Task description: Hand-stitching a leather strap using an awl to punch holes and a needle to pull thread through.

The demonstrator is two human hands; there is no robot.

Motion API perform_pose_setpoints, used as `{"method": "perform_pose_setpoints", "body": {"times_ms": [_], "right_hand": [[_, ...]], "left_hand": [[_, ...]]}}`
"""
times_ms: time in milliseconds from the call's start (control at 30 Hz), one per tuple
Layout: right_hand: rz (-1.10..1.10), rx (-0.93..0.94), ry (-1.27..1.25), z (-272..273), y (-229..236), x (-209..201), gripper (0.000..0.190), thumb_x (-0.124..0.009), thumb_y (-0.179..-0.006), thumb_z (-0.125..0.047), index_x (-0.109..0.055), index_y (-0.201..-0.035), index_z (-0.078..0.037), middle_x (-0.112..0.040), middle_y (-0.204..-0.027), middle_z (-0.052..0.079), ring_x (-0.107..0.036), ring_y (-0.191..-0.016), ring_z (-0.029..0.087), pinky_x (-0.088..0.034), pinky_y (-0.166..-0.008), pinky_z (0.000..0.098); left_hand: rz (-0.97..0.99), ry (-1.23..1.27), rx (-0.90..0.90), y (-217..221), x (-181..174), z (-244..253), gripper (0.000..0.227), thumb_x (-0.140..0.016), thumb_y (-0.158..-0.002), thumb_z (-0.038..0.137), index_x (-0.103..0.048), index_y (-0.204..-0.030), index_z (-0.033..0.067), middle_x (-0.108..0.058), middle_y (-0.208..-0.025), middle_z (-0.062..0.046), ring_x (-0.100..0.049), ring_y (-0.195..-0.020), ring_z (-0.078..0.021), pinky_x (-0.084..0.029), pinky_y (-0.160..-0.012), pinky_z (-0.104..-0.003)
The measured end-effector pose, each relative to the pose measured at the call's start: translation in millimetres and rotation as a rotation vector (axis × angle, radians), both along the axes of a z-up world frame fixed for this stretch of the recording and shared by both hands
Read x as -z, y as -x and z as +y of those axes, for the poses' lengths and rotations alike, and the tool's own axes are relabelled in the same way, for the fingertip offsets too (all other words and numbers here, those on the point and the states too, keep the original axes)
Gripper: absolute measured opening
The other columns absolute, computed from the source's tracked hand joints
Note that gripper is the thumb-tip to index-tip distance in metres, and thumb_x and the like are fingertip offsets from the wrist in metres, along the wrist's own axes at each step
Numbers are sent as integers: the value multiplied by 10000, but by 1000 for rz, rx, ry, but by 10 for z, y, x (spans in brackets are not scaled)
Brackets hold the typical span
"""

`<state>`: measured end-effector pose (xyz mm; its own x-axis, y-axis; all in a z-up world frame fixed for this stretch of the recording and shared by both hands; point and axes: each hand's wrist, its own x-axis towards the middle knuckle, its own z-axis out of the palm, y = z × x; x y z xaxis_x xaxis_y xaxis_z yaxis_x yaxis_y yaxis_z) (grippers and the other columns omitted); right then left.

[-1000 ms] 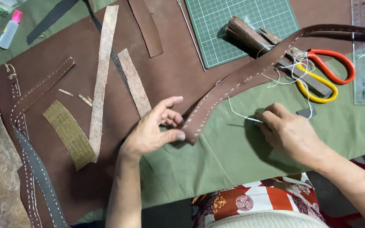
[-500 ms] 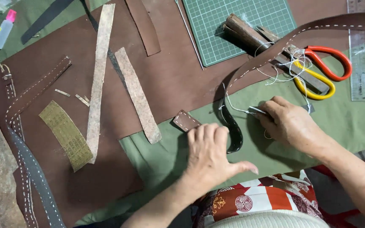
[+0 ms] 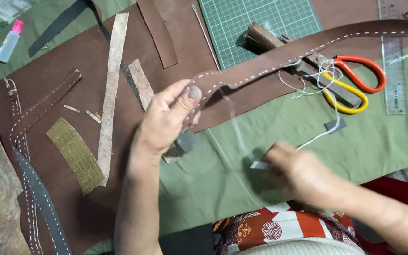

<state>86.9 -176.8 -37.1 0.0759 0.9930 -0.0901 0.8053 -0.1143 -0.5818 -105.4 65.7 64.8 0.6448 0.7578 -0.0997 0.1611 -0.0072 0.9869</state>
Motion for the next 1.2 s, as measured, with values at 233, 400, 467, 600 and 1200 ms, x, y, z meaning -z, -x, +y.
{"method": "perform_pose_setpoints", "body": {"times_ms": [233, 400, 467, 600, 1200], "right_hand": [[482, -849, 40, 85, 561, -760, 212, -489, -1086, -213, -558, -978, -44, -571, -967, 143, -579, -755, 359, -483, -573, 489], [315, -727, 15, 166, 83, -723, 123, -604, -975, -88, -581, -854, -87, -573, -830, 79, -598, -544, 288, -480, -480, 426], [227, -276, -58, 242, -207, -576, 326, -796, -781, -227, -706, -1092, -190, -682, -958, 18, -699, -770, 219, -552, -630, 345], [81, -33, -174, 576, -777, -317, 123, -676, -897, -41, -633, -982, -120, -584, -938, 39, -576, -805, 230, -462, -723, 372], [-158, -200, -194, 1650, -331, -177, 512, -775, -863, -299, -588, -1334, -223, -572, -1334, 118, -718, -929, 470, -620, -737, 603]], "left_hand": [[61, 233, 233, 35, -3, 164, 431, -597, -995, 343, -677, -1315, 66, -560, -651, -17, -509, -566, -73, -410, -478, -206], [284, 220, 187, 163, 187, 133, 472, -620, -943, 406, -704, -1280, 87, -571, -668, -9, -545, -611, -69, -414, -486, -213], [532, 156, 114, 185, 141, 115, 482, -627, -925, 415, -730, -1326, 169, -557, -714, 29, -586, -678, -64, -468, -570, -221], [840, 73, 27, 87, -77, 90, 213, -659, -937, 396, -769, -1048, 251, -576, -703, 86, -505, -648, -72, -442, -684, -243], [683, -897, -65, 105, 1191, -631, 388, -678, -921, 522, -600, -996, 149, -552, -845, -67, -699, -744, -350, -558, -613, -460]]}}
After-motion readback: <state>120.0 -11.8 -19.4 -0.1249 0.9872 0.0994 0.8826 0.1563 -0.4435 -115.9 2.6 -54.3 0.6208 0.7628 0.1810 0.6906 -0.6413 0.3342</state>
